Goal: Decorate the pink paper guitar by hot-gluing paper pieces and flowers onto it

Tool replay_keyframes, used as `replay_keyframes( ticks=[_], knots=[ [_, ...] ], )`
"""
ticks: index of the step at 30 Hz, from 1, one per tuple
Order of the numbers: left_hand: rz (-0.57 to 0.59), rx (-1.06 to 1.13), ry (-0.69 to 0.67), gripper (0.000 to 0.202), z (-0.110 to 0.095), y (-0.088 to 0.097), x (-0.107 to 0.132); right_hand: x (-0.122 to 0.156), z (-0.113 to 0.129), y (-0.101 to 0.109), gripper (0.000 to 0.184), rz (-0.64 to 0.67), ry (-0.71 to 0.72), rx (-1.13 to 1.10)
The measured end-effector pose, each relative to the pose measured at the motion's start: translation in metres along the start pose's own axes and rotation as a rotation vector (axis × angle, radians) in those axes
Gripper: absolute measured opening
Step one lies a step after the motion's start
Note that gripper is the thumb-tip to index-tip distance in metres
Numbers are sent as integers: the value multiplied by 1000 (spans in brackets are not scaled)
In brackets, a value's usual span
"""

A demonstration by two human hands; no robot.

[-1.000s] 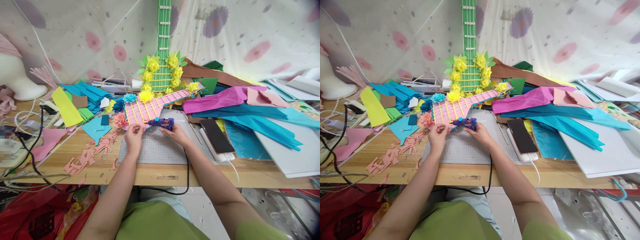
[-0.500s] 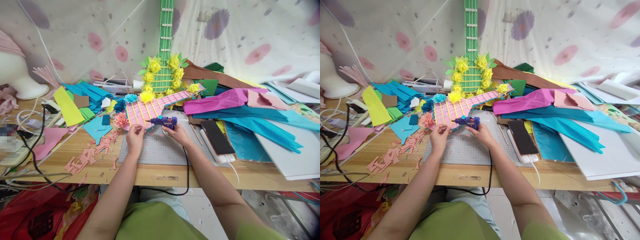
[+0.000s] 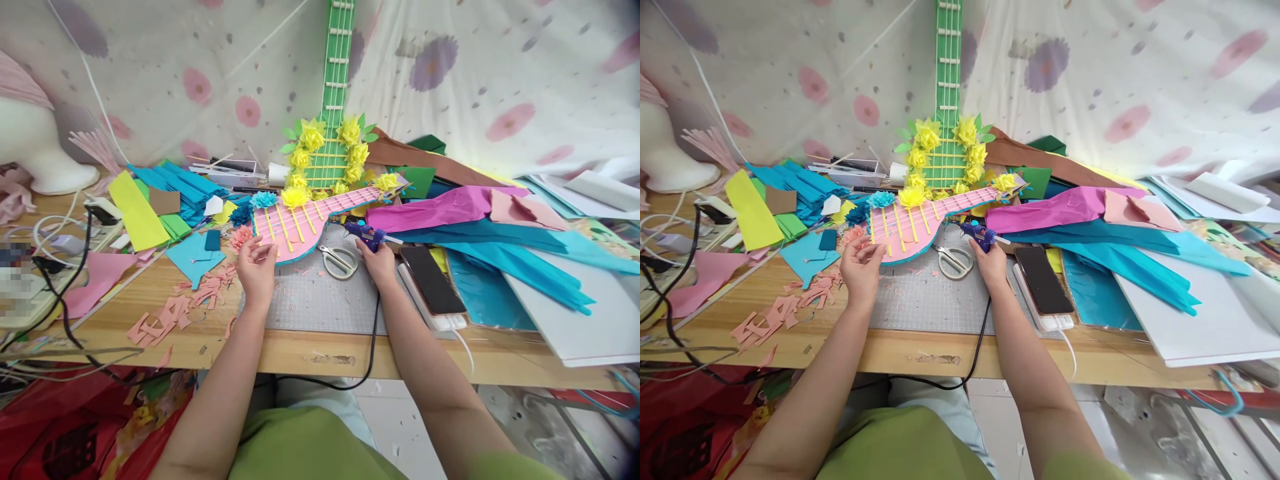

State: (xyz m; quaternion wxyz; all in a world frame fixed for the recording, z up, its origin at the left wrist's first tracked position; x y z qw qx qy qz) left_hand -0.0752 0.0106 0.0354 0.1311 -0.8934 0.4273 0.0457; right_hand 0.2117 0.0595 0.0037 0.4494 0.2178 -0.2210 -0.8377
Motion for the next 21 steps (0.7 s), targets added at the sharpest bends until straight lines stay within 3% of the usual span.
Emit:
replay_keyframes(
  ticks=[5, 12, 16, 21],
  knots=[
    [-48, 60, 19, 30, -11, 14, -19, 2, 1, -3, 55, 5, 45, 182],
    [-166, 64, 100, 24, -28, 41, -35, 6, 9, 4, 60, -34, 94, 84],
    [-232, 52, 164, 23, -24, 59, -41, 5, 28, 24, 68, -200, 197, -74],
    [-236, 46, 216, 24, -14, 72, -47, 9, 74, 47, 57, -464, 477, -10]
  ],
)
Point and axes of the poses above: each hand's wrist, its own x-axis away from the middle knuckle, its own y-axis out of the back of the hand, z = x × y, the point moved 3 cm from there along -x, towards the middle knuckle, and after that the axes turned 5 degrees about -z, right-handed, at the moved point
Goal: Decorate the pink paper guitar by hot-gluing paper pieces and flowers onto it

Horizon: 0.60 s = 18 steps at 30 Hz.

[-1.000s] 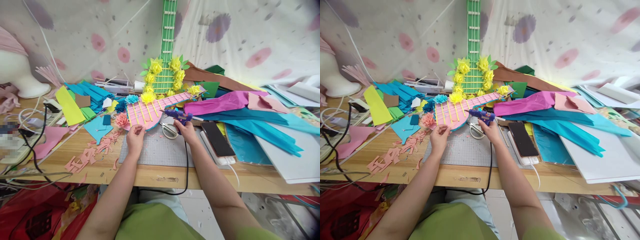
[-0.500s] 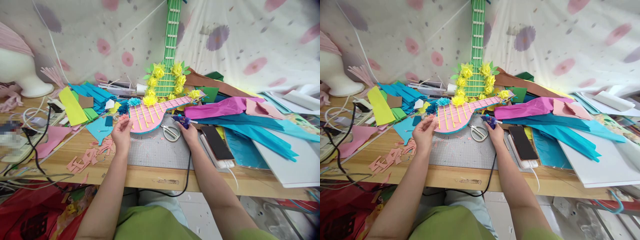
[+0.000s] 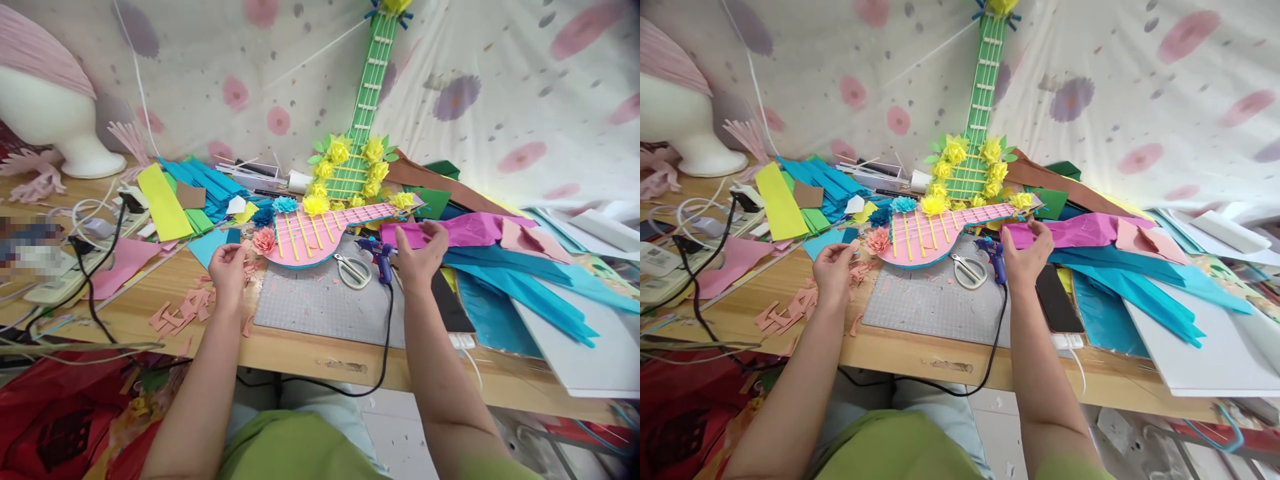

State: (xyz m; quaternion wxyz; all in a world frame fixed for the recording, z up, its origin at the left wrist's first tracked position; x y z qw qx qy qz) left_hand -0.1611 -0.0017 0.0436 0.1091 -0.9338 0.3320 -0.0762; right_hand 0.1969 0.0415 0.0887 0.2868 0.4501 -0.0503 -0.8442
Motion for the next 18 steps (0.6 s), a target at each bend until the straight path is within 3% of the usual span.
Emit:
replay_keyframes(
  ticks=[4, 10, 14, 18],
  knots=[
    [0, 8, 25, 25, -5, 6, -4, 6, 58, -18, 51, 105, 219, -23],
    [17, -5, 124, 26, -12, 14, -9, 64, 145, -81, 57, 572, 556, -169],
    [46, -47, 163, 27, -9, 19, -15, 101, 171, -113, 76, 774, 708, -158],
    [48, -93, 187, 30, -6, 21, -21, 120, 178, -134, 82, 832, 719, -95]
  ],
)
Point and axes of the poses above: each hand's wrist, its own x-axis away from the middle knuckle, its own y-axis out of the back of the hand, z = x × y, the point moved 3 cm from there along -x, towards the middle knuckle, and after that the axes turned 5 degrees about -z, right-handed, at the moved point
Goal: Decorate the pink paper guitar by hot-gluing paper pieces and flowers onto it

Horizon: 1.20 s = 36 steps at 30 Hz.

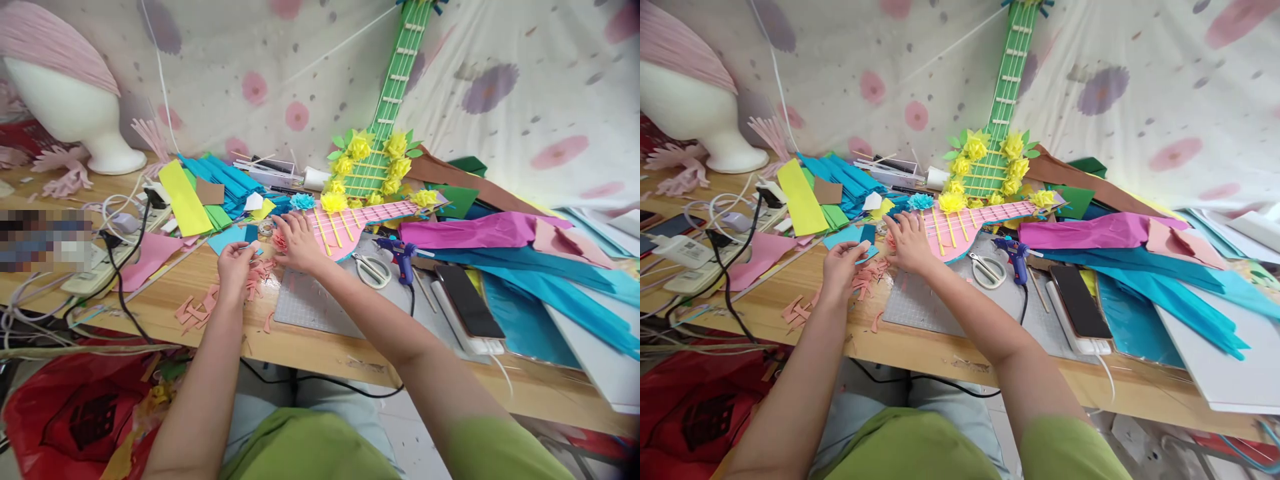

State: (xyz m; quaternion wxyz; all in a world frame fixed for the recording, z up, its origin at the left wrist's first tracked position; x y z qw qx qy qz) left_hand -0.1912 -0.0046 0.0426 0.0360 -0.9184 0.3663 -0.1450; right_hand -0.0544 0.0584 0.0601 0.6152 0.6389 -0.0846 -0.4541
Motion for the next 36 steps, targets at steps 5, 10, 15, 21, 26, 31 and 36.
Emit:
replay_keyframes(
  ticks=[5, 10, 15, 21, 26, 31, 36],
  knots=[
    [54, -13, 13, 33, 2, -2, -6, -7, -1, -13, 78, -57, -40, 13],
    [66, -13, 9, 35, 2, -3, -7, -6, -7, -9, 70, -79, -98, -21],
    [86, -48, -2, 33, 2, -7, -8, -4, -14, -2, 64, -66, -136, -9],
    [124, -69, -10, 31, 2, -11, -11, -1, -18, 0, 56, -44, -119, -40],
    [151, -121, 1, 31, 2, -14, -6, -3, -25, -1, 54, -75, -119, -80],
    [159, -105, 27, 38, 13, -17, 6, -4, -30, 8, 49, -104, -154, -95],
    [113, -75, 20, 40, 12, -13, 11, 4, -40, 17, 56, -90, -67, -124]
  ],
)
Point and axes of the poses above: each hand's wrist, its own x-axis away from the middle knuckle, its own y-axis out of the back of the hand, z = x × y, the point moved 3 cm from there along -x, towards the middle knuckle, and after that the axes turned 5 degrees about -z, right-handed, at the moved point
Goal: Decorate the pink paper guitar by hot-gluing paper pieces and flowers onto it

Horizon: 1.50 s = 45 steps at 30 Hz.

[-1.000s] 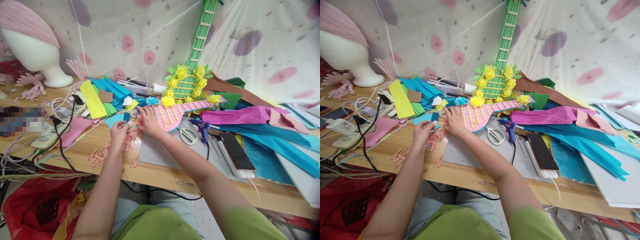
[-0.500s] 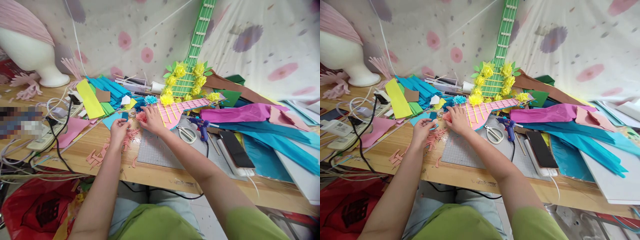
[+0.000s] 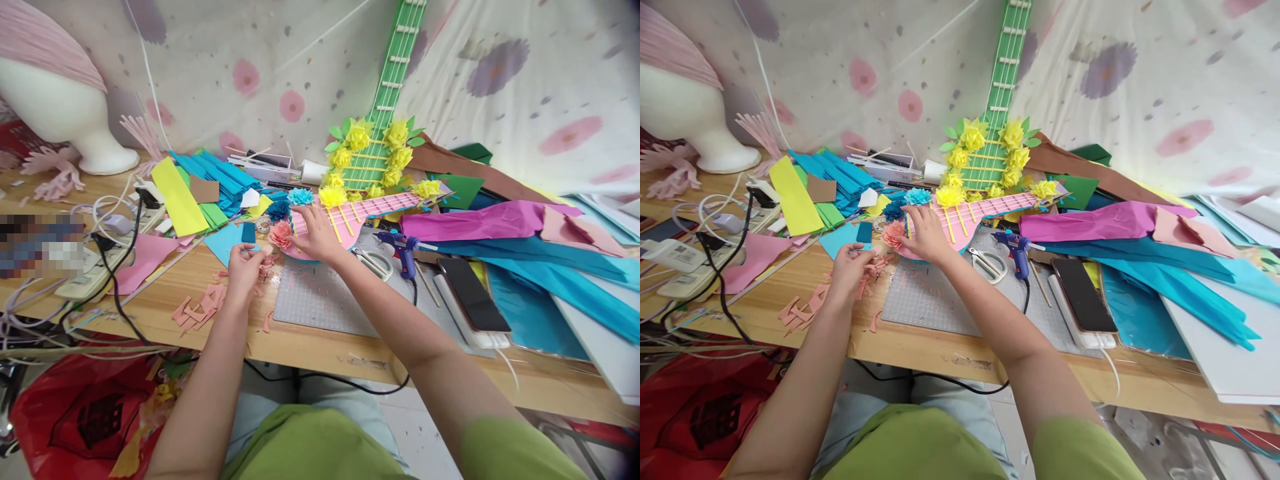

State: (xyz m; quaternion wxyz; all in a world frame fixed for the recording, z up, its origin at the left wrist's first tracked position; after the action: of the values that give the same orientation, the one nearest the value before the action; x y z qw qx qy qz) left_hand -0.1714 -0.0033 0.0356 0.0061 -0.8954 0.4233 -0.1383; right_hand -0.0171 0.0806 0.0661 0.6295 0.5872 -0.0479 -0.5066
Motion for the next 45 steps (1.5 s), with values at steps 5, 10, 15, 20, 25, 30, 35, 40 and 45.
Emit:
replay_keyframes(
  ticks=[5, 10, 15, 20, 25, 30, 35, 40, 45],
  knots=[
    [-7, 85, -79, 42, -12, 4, 6, 7, -5, 4, 66, -13, 105, -49],
    [-23, 298, -119, 49, -12, -8, 18, 18, 16, 12, 20, -200, -211, -327],
    [-14, 438, 7, 53, -4, -32, 31, 31, 38, -4, 23, -72, -548, -973],
    [14, 446, -17, 61, -3, -44, 35, 29, 38, -4, 28, -202, -675, -1125],
    [17, 432, -57, 64, -2, -46, 35, 27, 38, -2, 24, -209, -733, -1135],
    [56, 305, -103, 60, 2, -49, 35, 26, 35, -2, 17, -230, -765, -1130],
    [118, -164, -457, 57, 0, -44, 22, 24, 20, 9, 10, -177, -797, -1023],
    [77, -839, -936, 69, -9, -47, 3, 24, -5, 18, 21, 50, -804, -785],
    [89, -940, -991, 72, -14, -52, -22, 19, -14, 13, 40, 293, -841, -532]
  ],
)
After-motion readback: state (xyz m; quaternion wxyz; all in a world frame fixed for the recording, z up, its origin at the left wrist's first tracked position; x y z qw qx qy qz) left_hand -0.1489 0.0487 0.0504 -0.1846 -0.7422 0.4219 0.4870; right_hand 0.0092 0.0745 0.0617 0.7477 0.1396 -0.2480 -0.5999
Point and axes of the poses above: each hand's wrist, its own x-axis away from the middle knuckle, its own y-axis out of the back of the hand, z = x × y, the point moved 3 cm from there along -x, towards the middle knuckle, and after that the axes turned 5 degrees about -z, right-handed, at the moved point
